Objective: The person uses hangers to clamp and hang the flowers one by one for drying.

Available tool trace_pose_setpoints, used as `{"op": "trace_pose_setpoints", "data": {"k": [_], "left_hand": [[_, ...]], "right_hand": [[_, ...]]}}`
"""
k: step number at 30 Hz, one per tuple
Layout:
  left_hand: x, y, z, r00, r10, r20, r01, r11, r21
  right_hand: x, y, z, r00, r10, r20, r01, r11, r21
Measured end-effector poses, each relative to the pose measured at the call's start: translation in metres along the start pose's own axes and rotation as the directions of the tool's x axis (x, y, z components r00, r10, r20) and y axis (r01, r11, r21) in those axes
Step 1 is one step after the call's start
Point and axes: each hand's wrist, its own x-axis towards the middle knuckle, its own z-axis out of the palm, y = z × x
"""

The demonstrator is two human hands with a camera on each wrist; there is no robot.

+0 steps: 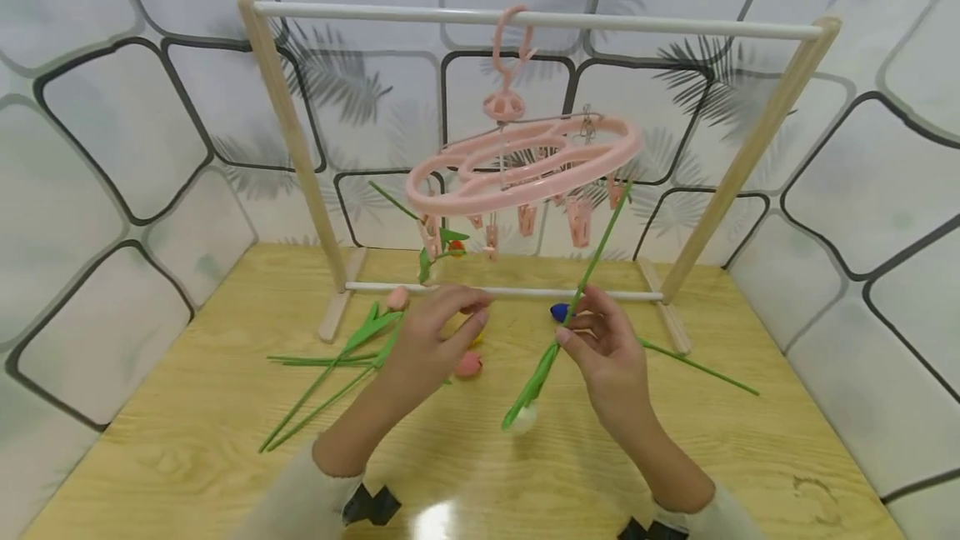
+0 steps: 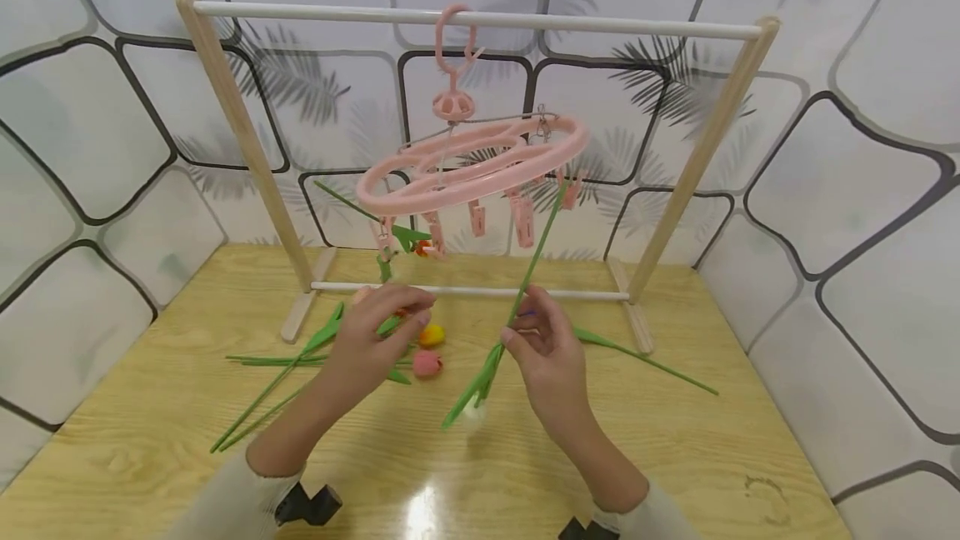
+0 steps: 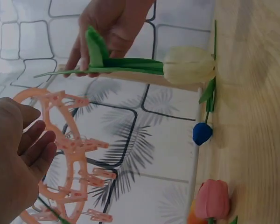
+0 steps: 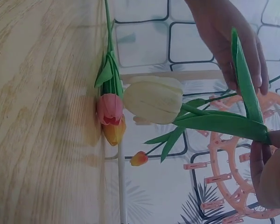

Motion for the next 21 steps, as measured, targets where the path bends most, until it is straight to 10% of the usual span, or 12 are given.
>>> {"op": "trace_pose_setpoints", "data": {"k": [5, 12, 21], "left_hand": [[0.003, -0.006, 0.02, 0.995, -0.059, -0.081, 0.062, 0.998, 0.031], [0.01, -0.021, 0.026, 0.948, 0.005, -0.318, 0.026, 0.995, 0.092], [0.026, -0.023, 0.029, 0.973, 0.011, -0.229, -0.01, 1.0, 0.005]], "right_hand": [[0.001, -0.003, -0.003, 1.0, 0.003, 0.023, -0.001, 0.999, -0.048], [0.002, -0.004, 0.002, 1.0, -0.024, 0.015, 0.025, 0.999, -0.047], [0.015, -0.005, 0.015, 0.998, -0.042, 0.048, 0.044, 0.999, -0.026]]}}
